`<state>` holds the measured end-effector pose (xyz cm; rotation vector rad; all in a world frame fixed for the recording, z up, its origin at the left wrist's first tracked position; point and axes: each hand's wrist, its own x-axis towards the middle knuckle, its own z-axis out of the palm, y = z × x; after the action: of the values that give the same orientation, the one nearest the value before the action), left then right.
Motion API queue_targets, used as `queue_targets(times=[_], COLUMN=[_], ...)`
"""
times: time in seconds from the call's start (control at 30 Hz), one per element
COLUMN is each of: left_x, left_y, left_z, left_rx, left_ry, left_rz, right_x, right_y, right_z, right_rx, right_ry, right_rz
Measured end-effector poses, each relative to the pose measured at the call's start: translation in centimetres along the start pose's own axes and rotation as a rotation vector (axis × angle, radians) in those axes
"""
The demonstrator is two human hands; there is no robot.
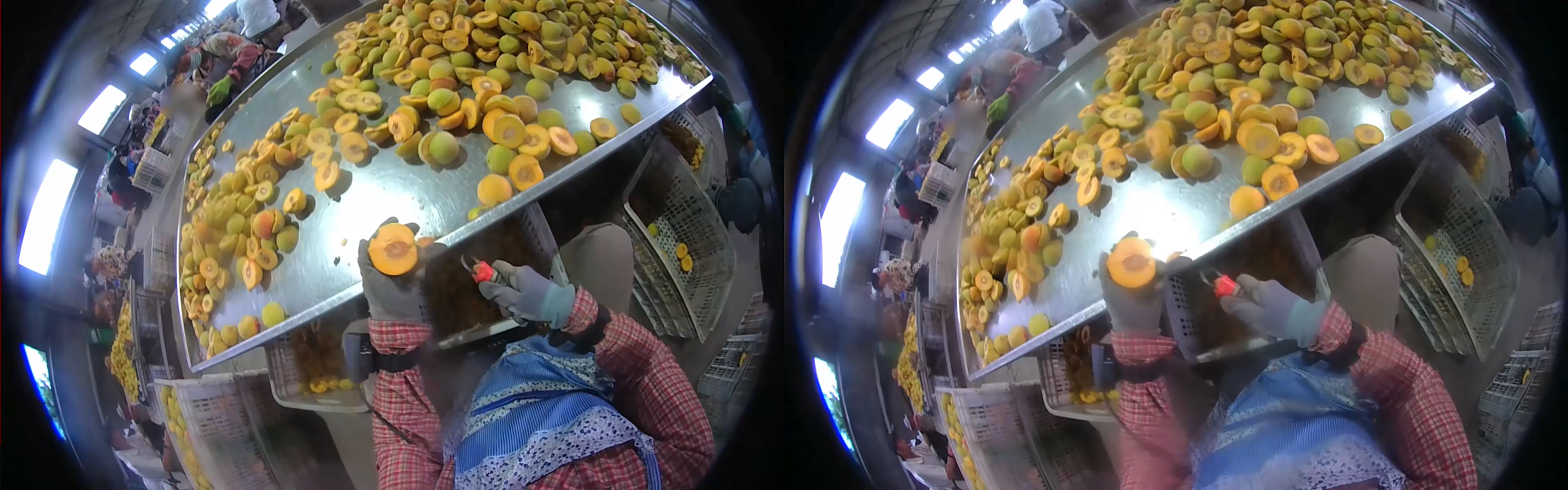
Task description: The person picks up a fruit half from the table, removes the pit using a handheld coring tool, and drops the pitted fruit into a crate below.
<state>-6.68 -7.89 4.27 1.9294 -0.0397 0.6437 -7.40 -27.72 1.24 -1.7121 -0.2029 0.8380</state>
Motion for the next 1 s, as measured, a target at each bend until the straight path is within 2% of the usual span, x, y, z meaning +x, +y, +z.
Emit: queue_targets(times=[0.03, 0.07, 0.1, 0.13, 0.2, 0.27, 0.33, 0.37, 0.43, 0.57, 0.67, 0.73, 0.77, 0.83, 0.87, 0.93, 1.0], left_x=[-0.9, -1.9, -2.7, -3.1, -4.0, -4.9, -5.5, -5.6, -5.6, -5.8, -5.6, -5.4, -5.4, -5.2, -4.7, -3.3, -2.7], left_y=[-1.0, -2.1, -3.1, -2.9, -2.1, -2.6, -4.0, -3.7, -2.4, -2.3, -1.7, -0.7, -0.8, -0.9, -1.0, -0.6, 0.9], left_z=[0.0, 0.1, 0.1, 0.1, 0.1, 0.6, 1.7, 1.6, 1.3, 1.2, 1.2, 0.9, 0.9, 0.9, 0.6, -0.1, 0.2], left_rx=[-0.203, -0.406, -0.611, -0.817, -0.790, -0.760, -0.658, -0.659, -0.391, -0.455, -0.350, -0.503, -0.503, -0.123, -0.124, -0.793, -0.898], left_ry=[-0.023, -0.046, -0.071, -0.093, -0.086, -0.084, 0.067, 0.068, -0.030, -0.048, -0.064, -0.094, -0.096, -0.135, -0.135, -0.295, -0.222], left_rz=[-0.119, -0.237, -0.353, -0.463, -0.446, -0.430, -0.333, -0.334, -0.344, -0.360, -0.261, -0.412, -0.414, -0.202, -0.204, -0.654, -0.731], right_x=[-0.5, -1.4, -1.6, -1.8, -1.7, -1.3, -1.2, -1.2, -1.2, -1.3, -1.4, -1.4, -1.3, -1.0, -0.8, -0.6, -0.5], right_y=[-0.4, -2.2, -2.5, -2.8, -3.4, -3.4, -3.6, -3.7, -3.9, -4.0, -4.6, -4.5, -4.3, -3.9, -3.8, -3.3, -2.6], right_z=[0.4, 0.8, 1.5, 2.0, 2.5, 3.0, 3.2, 3.3, 3.5, 3.5, 3.2, 3.0, 2.8, 2.5, 2.4, 2.3, 2.1], right_rx=[-0.025, -0.050, -0.049, -0.152, -0.291, -0.387, -0.481, -0.520, -0.559, -0.617, -0.644, -0.649, -0.646, -0.641, -0.664, -0.683, -0.421], right_ry=[0.019, -0.024, -0.026, 0.021, 0.060, 0.059, 0.058, 0.066, 0.076, 0.099, 0.053, 0.013, -0.008, -0.028, -0.053, -0.075, -0.067], right_rz=[-0.164, -0.068, -0.057, -0.165, -0.308, -0.264, -0.222, -0.239, -0.255, -0.258, -0.207, -0.158, -0.184, -0.202, -0.172, -0.138, -0.243])
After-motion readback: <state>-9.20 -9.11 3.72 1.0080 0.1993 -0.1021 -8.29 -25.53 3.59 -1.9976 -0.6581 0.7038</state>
